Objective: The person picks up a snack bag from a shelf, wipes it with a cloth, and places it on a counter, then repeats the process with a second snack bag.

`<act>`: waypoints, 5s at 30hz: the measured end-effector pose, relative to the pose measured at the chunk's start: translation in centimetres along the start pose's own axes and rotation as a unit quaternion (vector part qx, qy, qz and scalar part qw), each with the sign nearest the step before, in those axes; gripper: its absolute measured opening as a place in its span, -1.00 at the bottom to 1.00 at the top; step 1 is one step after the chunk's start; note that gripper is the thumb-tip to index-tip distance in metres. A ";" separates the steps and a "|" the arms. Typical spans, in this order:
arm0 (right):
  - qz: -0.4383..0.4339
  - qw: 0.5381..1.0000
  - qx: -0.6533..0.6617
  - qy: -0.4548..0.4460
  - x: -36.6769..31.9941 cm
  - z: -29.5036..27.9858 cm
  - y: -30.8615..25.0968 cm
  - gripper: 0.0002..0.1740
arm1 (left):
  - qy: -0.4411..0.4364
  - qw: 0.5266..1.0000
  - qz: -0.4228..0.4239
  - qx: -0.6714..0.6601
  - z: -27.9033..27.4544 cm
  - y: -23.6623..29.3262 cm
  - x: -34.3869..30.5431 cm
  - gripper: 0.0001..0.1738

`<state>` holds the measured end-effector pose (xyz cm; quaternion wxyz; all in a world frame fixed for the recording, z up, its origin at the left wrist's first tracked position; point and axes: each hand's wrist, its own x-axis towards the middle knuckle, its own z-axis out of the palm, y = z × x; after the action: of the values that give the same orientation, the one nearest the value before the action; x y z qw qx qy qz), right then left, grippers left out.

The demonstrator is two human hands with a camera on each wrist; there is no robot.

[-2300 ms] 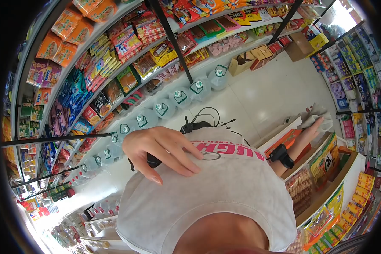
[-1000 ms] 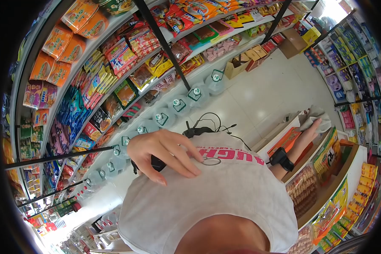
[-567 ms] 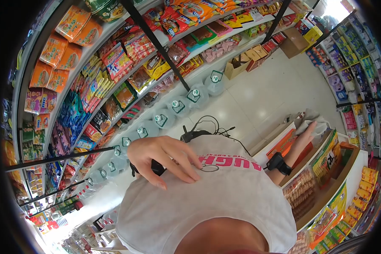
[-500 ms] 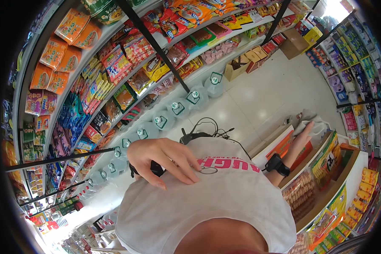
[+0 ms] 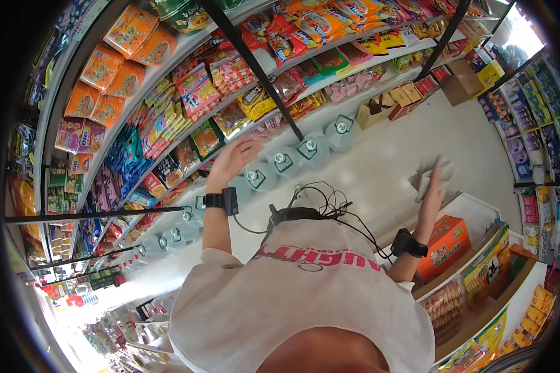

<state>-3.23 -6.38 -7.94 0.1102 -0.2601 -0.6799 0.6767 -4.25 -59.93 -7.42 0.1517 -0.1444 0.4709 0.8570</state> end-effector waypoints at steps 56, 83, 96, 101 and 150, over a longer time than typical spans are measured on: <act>-0.068 0.929 -0.080 -0.355 -4.1 37.7 13.2 -0.48 | 0.027 0.764 -0.129 0.631 -19.8 0.8 6.2 -0.54; -0.128 0.940 0.067 -0.310 -9.7 10.5 -4.6 -0.59 | -0.119 0.979 0.074 0.151 19.3 -1.0 0.2 -0.66; -0.208 0.970 0.080 -0.094 -10.4 16.0 -8.8 -0.54 | -0.161 0.962 0.091 -0.200 18.7 1.6 0.7 -0.49; -0.519 0.827 -0.184 -0.109 -16.0 21.4 -10.8 -0.28 | -0.156 0.961 0.220 -0.054 19.7 -1.6 1.8 -0.37; -0.346 0.928 -0.079 -0.112 -5.8 16.5 -15.8 -0.42 | -0.303 0.950 0.012 0.077 22.4 1.4 -1.2 -0.40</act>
<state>-9.86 -22.75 7.68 0.2395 0.0614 -0.7866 0.5657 -6.09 -41.68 5.63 0.2875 0.1403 0.4688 0.8233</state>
